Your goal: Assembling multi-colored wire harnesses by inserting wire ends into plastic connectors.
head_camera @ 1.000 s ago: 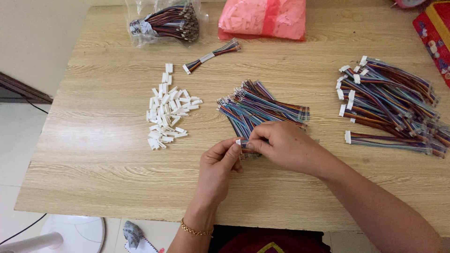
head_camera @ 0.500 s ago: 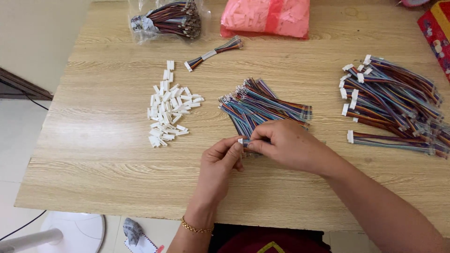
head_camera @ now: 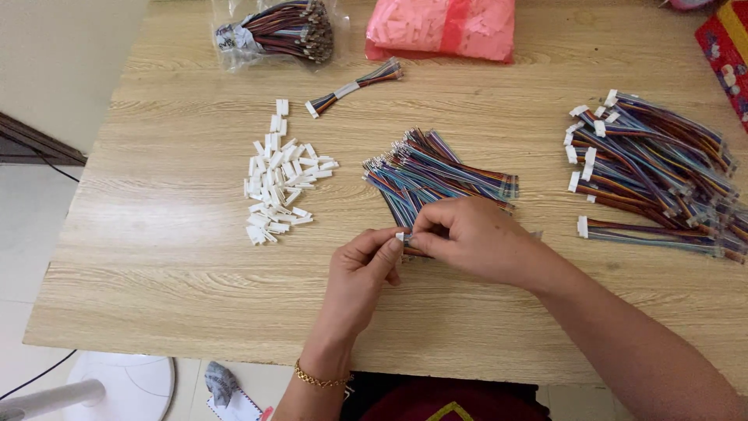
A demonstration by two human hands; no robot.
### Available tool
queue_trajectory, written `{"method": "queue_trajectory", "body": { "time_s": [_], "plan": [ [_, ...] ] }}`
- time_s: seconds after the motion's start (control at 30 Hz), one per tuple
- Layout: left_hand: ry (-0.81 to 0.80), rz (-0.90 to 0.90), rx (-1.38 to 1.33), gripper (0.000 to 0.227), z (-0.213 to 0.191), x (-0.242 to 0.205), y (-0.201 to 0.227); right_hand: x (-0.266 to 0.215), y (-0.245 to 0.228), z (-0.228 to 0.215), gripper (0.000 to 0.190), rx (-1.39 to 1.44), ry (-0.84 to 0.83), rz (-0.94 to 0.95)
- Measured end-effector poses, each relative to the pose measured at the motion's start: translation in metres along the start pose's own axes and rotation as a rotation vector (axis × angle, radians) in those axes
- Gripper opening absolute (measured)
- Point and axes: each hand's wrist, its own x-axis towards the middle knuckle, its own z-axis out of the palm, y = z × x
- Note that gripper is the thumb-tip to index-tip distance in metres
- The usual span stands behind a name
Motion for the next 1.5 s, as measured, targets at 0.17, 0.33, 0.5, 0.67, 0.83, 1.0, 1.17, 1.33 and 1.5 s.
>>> {"method": "queue_trajectory", "body": {
  "time_s": [0.17, 0.33, 0.5, 0.67, 0.83, 1.0, 1.17, 1.33, 1.5],
  "plan": [
    [-0.013, 0.013, 0.04, 0.021, 0.001, 0.001, -0.001, -0.001, 0.0, -0.001, 0.019, -0.058, 0.031, -0.074],
    [-0.011, -0.066, -0.113, 0.023, -0.006, 0.004, -0.005, 0.001, -0.003, -0.004, 0.022, 0.046, -0.025, 0.021],
    [0.022, -0.096, -0.143, 0.023, -0.009, 0.005, -0.006, 0.002, -0.012, -0.007, 0.028, -0.059, -0.113, 0.035],
    [0.012, -0.058, -0.099, 0.023, -0.008, 0.002, -0.004, 0.002, -0.012, -0.001, 0.027, -0.075, -0.091, 0.045],
    [-0.003, -0.018, -0.013, 0.022, -0.004, 0.0, -0.01, 0.001, 0.003, 0.009, 0.024, -0.16, 0.049, -0.195],
    [0.066, -0.051, 0.019, 0.02, 0.002, -0.004, -0.009, -0.003, 0.002, 0.01, 0.02, -0.135, 0.11, -0.27],
    [0.044, -0.02, -0.021, 0.02, 0.004, -0.004, -0.007, -0.003, 0.003, 0.009, 0.021, -0.149, 0.099, -0.222],
    [0.027, -0.087, -0.007, 0.021, 0.001, 0.001, -0.006, -0.001, 0.006, 0.003, 0.023, -0.134, 0.021, -0.16],
    [0.013, -0.147, -0.105, 0.024, 0.002, 0.005, -0.006, 0.002, 0.006, -0.006, 0.027, -0.025, -0.066, -0.04]
  ]
}}
